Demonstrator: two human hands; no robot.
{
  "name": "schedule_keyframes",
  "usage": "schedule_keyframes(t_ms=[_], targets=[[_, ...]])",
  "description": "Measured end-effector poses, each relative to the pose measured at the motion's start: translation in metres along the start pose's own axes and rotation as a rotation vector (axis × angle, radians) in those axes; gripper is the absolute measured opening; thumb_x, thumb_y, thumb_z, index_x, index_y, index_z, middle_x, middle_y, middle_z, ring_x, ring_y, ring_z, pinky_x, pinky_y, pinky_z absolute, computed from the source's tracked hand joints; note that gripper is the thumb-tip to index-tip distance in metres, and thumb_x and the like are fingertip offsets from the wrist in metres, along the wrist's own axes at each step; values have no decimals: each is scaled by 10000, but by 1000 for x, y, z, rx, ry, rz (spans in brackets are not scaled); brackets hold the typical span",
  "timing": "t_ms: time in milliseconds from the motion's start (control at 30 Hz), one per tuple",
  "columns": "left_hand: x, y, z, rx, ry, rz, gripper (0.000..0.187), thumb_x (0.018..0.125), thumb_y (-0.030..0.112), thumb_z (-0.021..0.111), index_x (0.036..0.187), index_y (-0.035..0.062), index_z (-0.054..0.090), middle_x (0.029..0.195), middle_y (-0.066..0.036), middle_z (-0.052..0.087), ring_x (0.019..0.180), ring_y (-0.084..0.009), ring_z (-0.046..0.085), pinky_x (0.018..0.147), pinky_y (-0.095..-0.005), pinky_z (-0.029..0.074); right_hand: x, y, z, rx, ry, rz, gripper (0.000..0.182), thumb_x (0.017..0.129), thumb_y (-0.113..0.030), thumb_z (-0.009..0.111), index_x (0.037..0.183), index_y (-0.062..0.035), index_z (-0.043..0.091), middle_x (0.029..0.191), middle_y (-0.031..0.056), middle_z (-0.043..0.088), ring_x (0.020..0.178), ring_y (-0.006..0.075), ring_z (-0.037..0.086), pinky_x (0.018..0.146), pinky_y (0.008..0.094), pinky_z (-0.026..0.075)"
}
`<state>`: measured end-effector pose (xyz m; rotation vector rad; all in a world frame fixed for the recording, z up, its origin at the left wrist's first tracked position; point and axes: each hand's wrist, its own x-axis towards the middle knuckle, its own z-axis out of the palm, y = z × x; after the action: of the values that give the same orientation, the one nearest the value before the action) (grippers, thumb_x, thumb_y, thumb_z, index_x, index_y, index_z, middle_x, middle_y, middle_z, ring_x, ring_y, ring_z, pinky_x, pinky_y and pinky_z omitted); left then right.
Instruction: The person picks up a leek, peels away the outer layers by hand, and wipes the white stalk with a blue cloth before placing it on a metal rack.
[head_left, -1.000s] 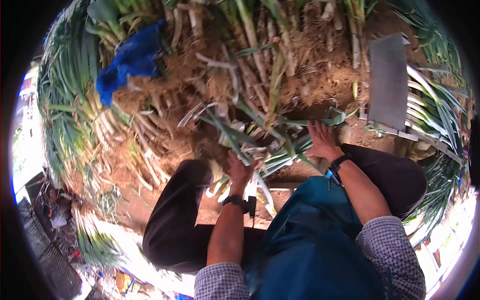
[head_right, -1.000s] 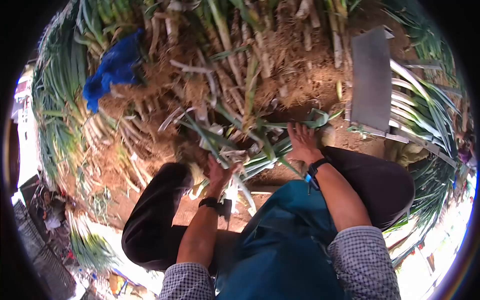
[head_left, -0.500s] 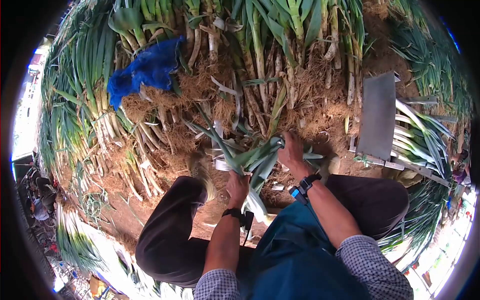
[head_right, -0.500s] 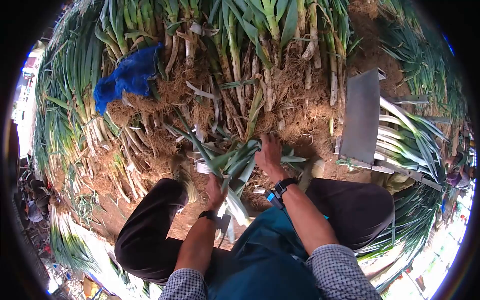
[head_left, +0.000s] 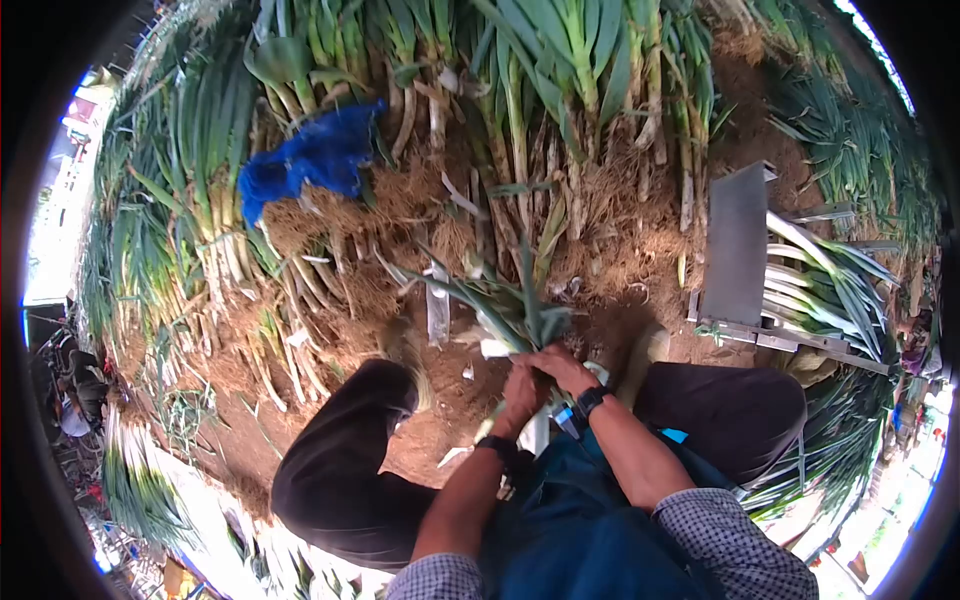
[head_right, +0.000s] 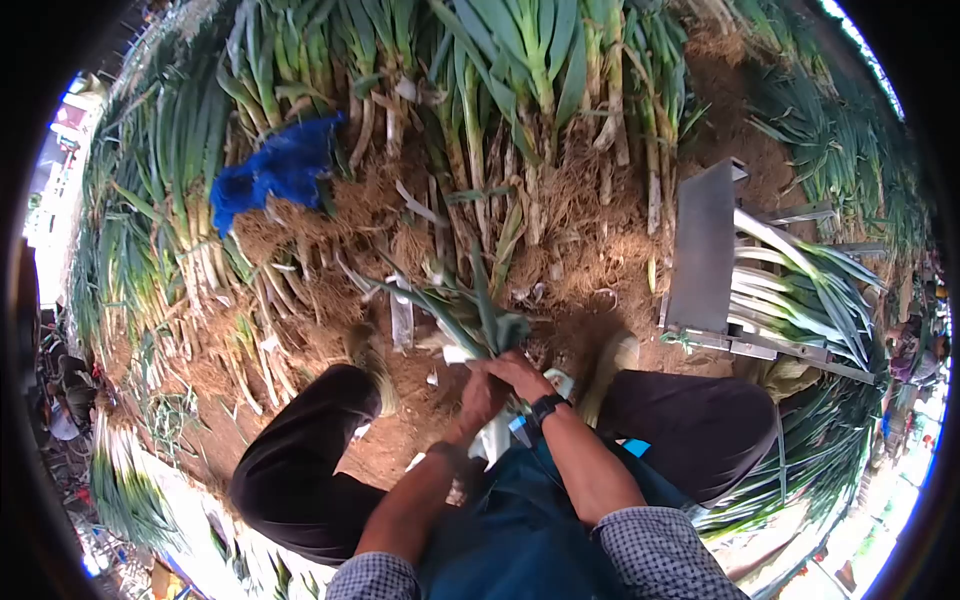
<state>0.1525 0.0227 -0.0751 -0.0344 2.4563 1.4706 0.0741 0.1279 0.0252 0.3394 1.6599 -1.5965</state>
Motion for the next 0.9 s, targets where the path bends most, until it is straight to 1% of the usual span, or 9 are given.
schedule_keyframes(t_ms=[167, 267, 300, 400, 433, 500, 633, 767, 900], targets=[[-29, 80, -17, 87, -385, -71, 514, 807, 343, 743, 1197, 30, 622, 947, -258, 700, 926, -407, 684, 785, -477, 551, 10, 108, -37, -212, 312, 276, 352, 731, -296, 771, 874, 20, 714, 893, 111, 709, 806, 219, 653, 676, 389, 536], [16, 92, -50, 264, -393, 344, 594, 843, 363, 733, 1307, 29, 571, 1142, -215, 684, 1121, -344, 637, 977, -443, 485, -29, 100, -45, -195, 285, -100, 334, 704, -290, 760, 893, -18, 714, 879, 183, 709, 845, 300, 693, 732, 404, 545], [32, 124, -80, 332, -483, 116, 590, 859, 346, 724, 1328, 28, 559, 1198, -188, 670, 1165, -324, 614, 1024, -432, 452, -28, 126, -54, -248, 165, -340, 328, 693, -271, 760, 922, -39, 720, 895, 198, 709, 877, 322, 700, 766, 408, 549], [37, 239, -197, 619, 19, 337, 457, 908, 285, 680, 1260, 14, 573, 1054, -113, 638, 962, -240, 583, 872, -433, 495, -20, 107, -32, -353, 461, -120, 368, 706, -278, 784, 926, 0, 687, 810, 105, 695, 779, 188, 660, 703, 404, 541], [32, 276, -234, 652, 157, 360, 413, 924, 264, 665, 1237, 10, 577, 1006, -88, 627, 895, -212, 573, 822, -433, 509, -39, 73, -19, -480, 441, -115, 417, 686, -239, 746, 1076, -101, 698, 1002, 205, 705, 1039, 352, 671, 860, 431, 543], [6, 331, -292, 624, 272, 345, 394, 944, 232, 642, 1250, -3, 564, 1040, -91, 630, 898, -219, 590, 836, -435, 515, -33, 49, -9, -680, 383, -296, 441, 722, -245, 733, 1134, -98, 680, 1023, 200, 702, 1017, 361, 676, 851, 439, 546], [-48, 350, -364, 638, 467, 539, 550, 916, 151, 671, 1402, -10, 471, 1368, -236, 557, 1246, -396, 559, 1022, -433, 474, -17, -129, -63, -955, 384, -576, 348, 789, -267, 686, 1091, -95, 686, 1004, 178, 703, 987, 321, 676, 835, 428, 552], [-92, 308, -401, 632, 627, 196, 558, 898, 125, 714, 1405, 35, 498, 1357, -191, 585, 1192, -321, 600, 1026, -377, 469, -61, -395, -140, -1043, 784, -939, 281, 856, -289, 639, 1048, -92, 692, 985, 157, 704, 958, 282, 676, 818, 417, 557], [-98, 297, -425, 461, 809, 124, 485, 912, 107, 708, 1368, 37, 557, 1183, -157, 694, 997, -215, 693, 834, -336, 555, -126, -504, -144, -967, 851, -1157, 260, 922, -311, 592, 1005, -89, 699, 966, 135, 705, 928, 243, 676, 802, 406, 562]])
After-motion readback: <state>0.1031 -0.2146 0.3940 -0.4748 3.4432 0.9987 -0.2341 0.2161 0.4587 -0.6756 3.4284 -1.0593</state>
